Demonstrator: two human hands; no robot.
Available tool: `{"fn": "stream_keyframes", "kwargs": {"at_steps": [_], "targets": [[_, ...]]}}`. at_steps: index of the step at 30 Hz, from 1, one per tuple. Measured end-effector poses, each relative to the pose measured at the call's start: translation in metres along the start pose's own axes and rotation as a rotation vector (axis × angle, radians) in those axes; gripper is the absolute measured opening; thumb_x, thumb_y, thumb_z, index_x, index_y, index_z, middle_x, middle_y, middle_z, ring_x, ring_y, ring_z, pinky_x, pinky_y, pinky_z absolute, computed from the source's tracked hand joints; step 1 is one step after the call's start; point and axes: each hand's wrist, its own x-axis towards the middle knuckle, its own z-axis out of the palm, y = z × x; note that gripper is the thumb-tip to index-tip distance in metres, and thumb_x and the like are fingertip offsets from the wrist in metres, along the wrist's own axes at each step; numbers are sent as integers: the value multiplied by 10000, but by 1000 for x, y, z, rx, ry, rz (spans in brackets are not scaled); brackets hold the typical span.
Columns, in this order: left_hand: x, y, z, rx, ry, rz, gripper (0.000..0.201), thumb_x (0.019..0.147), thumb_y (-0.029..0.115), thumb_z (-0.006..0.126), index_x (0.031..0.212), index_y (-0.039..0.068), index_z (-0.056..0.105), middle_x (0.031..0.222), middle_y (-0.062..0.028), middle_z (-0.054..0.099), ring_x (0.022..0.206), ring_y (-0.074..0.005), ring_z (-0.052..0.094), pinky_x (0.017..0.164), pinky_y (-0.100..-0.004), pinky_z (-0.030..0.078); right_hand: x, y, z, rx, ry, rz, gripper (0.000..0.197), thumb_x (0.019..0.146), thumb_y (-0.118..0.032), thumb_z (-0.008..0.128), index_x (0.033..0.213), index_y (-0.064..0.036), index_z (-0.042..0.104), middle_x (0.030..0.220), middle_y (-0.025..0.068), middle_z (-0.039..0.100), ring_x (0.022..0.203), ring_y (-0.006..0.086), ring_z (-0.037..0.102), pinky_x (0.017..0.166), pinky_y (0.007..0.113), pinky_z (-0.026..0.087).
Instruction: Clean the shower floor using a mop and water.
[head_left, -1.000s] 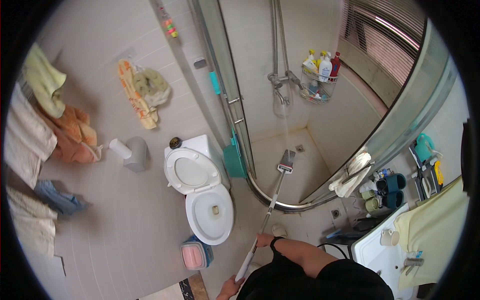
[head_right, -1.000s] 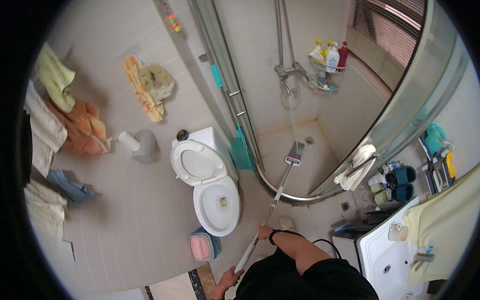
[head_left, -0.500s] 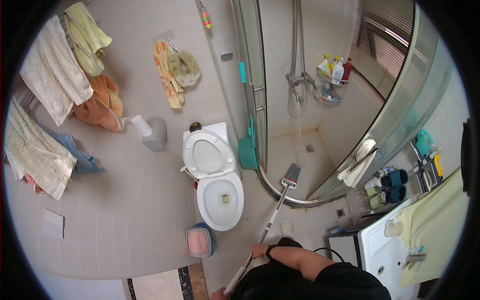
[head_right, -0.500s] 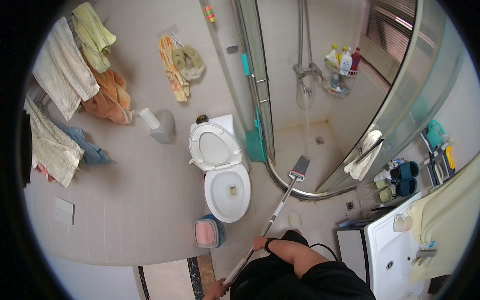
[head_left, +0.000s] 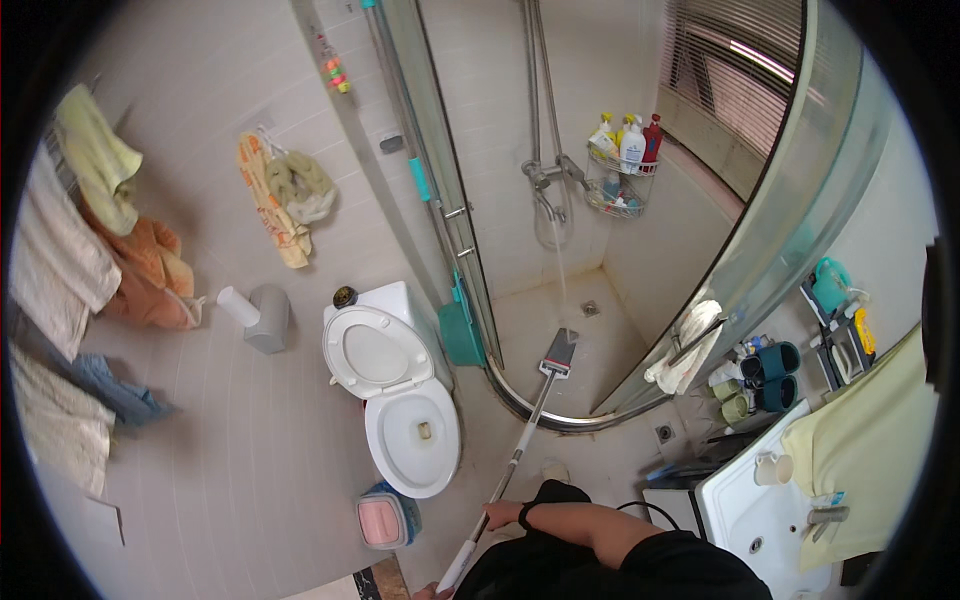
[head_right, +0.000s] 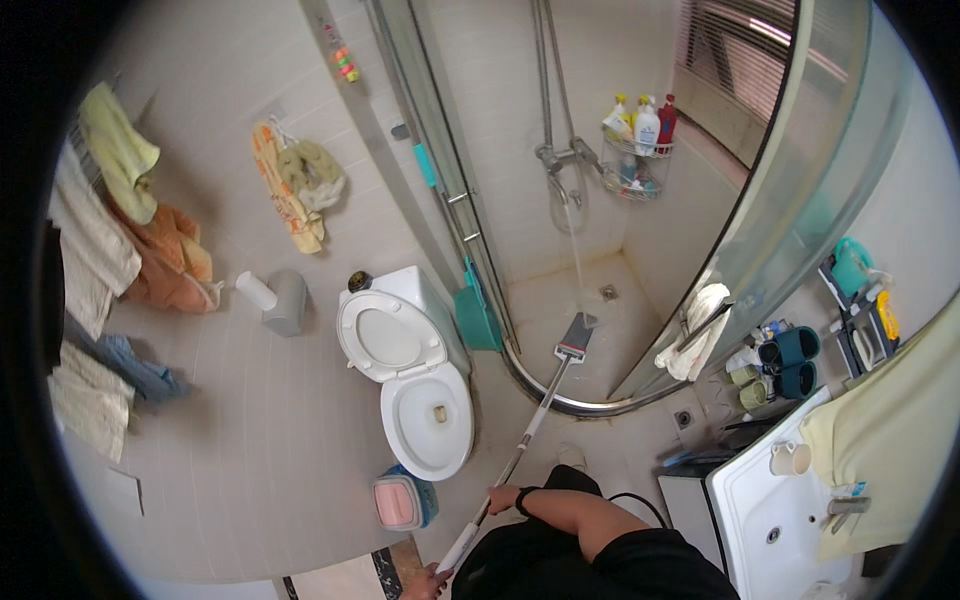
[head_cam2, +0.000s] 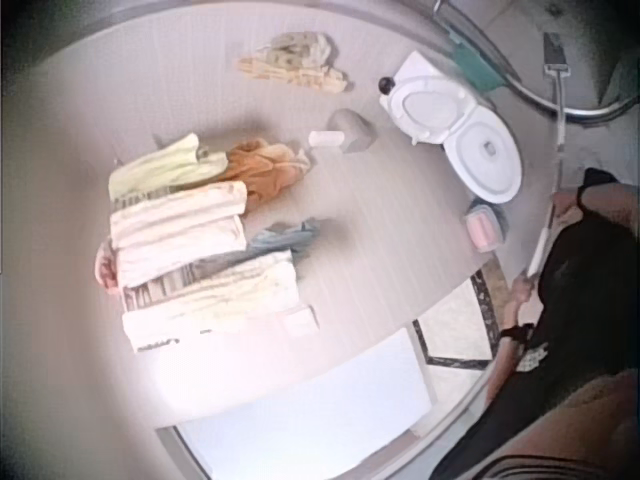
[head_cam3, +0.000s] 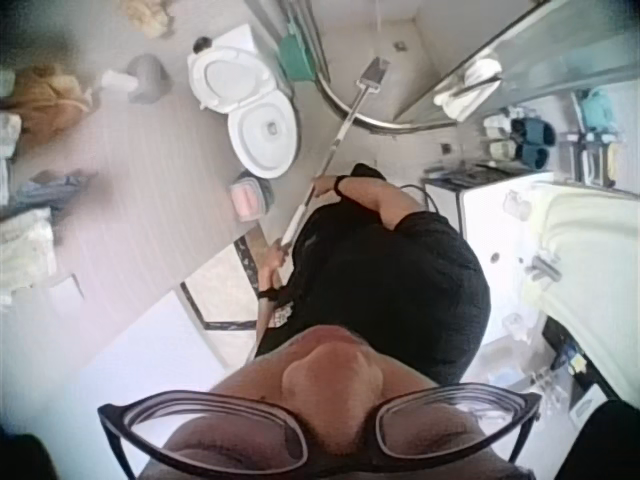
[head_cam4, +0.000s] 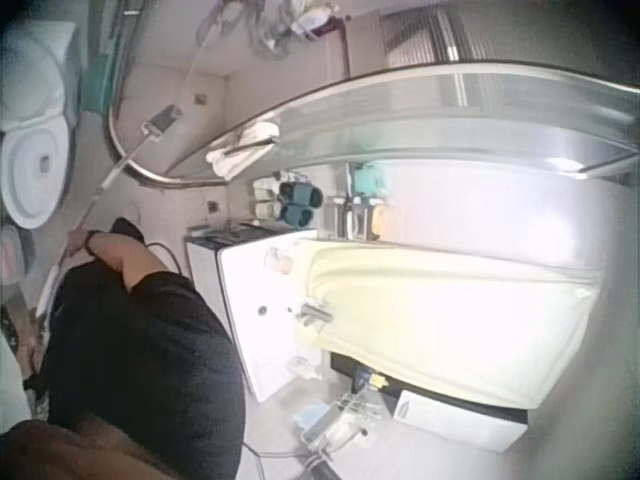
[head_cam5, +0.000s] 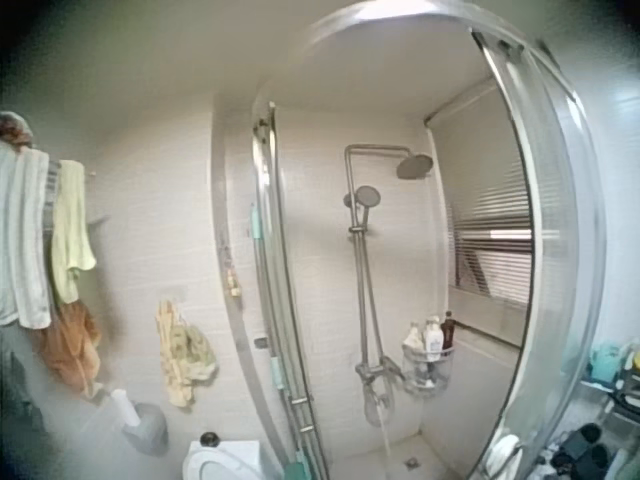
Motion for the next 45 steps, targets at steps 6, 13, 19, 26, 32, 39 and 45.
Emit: {"fn": "stream_keyframes", "kwargs": {"at_steps": [6,13,19,26,32,39,45], "targets": [[66,82,2,-95,-127,-114,391,827,384,576,995,33,535,653,-65,578,492,-122,501,441,-273,412,-23,37,-98,105,83,61,473,688,-342,645,1000,-20,495,727,171,593,697,341,584,638,436,453],[113,191,19,-76,-133,-59,399,845,392,560,987,24,502,594,-51,535,434,-104,474,387,-262,401,-24,93,-176,106,231,188,531,691,-347,646,1068,-8,487,908,182,582,822,347,567,707,433,470],[116,199,35,-19,-113,-42,392,852,418,542,950,42,487,591,-38,502,452,-125,488,413,-274,410,-32,100,-187,131,92,269,776,712,-379,629,1311,0,314,1104,251,521,1002,398,506,843,473,437],[102,161,46,-14,-118,-70,433,848,440,515,1004,36,504,628,-79,565,510,-165,542,479,-308,445,-26,96,-132,-14,197,308,793,703,-432,618,1315,-28,315,1023,224,556,919,368,557,762,430,474],[68,83,34,-72,-107,-36,433,850,443,534,972,30,493,624,-45,515,481,-130,490,441,-271,411,-17,49,-80,-18,85,274,773,727,-395,592,1312,12,292,917,215,594,834,365,585,691,428,489],[1,-11,12,-59,-96,-96,409,847,430,542,988,48,519,620,-34,520,482,-126,494,449,-266,409,-13,-16,17,-219,-11,204,714,771,-337,550,1321,24,273,893,226,597,829,353,589,675,454,482],[-44,-94,2,-90,-62,-102,393,838,434,556,969,64,546,614,-21,511,464,-113,463,431,-250,377,-9,-67,68,-249,-141,97,711,769,-345,574,1309,18,287,979,219,584,885,365,576,743,466,470]]}}
